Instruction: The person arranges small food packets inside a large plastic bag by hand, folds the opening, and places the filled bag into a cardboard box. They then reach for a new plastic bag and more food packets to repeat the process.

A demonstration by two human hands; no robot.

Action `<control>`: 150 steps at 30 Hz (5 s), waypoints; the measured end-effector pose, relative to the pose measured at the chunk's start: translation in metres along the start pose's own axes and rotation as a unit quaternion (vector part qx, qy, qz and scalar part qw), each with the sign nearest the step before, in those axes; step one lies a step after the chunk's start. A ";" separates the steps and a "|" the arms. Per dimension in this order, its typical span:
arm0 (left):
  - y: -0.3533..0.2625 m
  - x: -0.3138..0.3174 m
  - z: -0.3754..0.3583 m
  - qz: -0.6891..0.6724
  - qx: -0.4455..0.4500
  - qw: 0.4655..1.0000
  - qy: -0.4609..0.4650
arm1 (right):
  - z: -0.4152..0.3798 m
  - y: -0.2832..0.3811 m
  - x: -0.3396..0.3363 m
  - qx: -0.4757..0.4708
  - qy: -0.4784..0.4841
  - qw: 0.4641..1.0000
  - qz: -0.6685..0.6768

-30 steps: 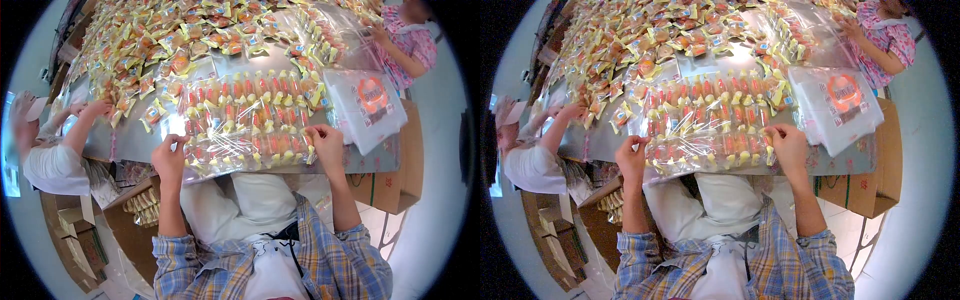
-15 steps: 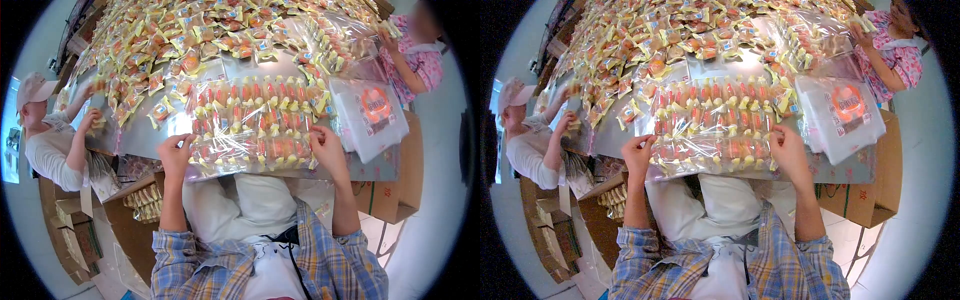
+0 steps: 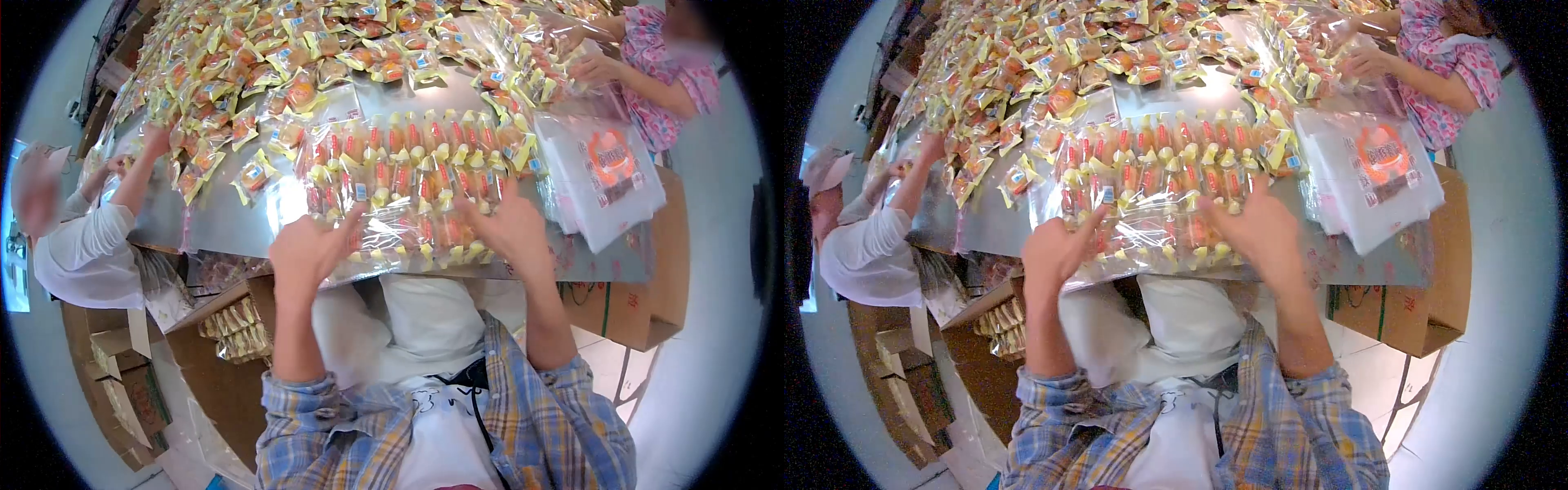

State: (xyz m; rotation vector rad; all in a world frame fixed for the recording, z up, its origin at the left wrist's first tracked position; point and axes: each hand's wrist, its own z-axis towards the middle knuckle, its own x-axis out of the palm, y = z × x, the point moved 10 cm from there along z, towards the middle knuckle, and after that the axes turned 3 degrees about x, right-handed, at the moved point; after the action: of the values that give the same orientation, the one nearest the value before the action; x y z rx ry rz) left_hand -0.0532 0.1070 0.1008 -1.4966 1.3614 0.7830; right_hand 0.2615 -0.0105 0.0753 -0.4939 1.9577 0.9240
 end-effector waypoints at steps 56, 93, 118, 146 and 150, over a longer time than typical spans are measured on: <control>-0.018 0.016 -0.006 -0.111 0.066 0.963 -0.238 | -0.007 0.038 0.009 -0.291 -0.134 0.945 0.070; 0.169 0.031 -0.222 -0.793 0.351 0.410 -0.282 | -0.179 0.145 0.062 -0.484 0.234 0.694 0.480; 0.384 0.127 -0.454 -0.675 -0.355 0.594 -0.258 | 0.012 0.096 0.139 -0.451 0.030 0.851 0.268; 0.461 0.305 -0.297 -0.706 -0.470 0.528 -0.043 | -0.012 0.110 0.122 -0.457 0.020 0.862 0.218; 0.483 0.308 -0.227 -0.719 -0.393 0.572 -0.041 | -0.019 0.114 0.120 -0.461 0.008 0.867 0.189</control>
State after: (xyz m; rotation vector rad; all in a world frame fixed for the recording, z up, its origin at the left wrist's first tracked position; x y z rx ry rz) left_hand -0.4974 -0.1944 -0.2012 -2.4628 -0.7112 0.2402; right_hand 0.1140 0.0503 0.0265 -0.6416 1.5359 2.1321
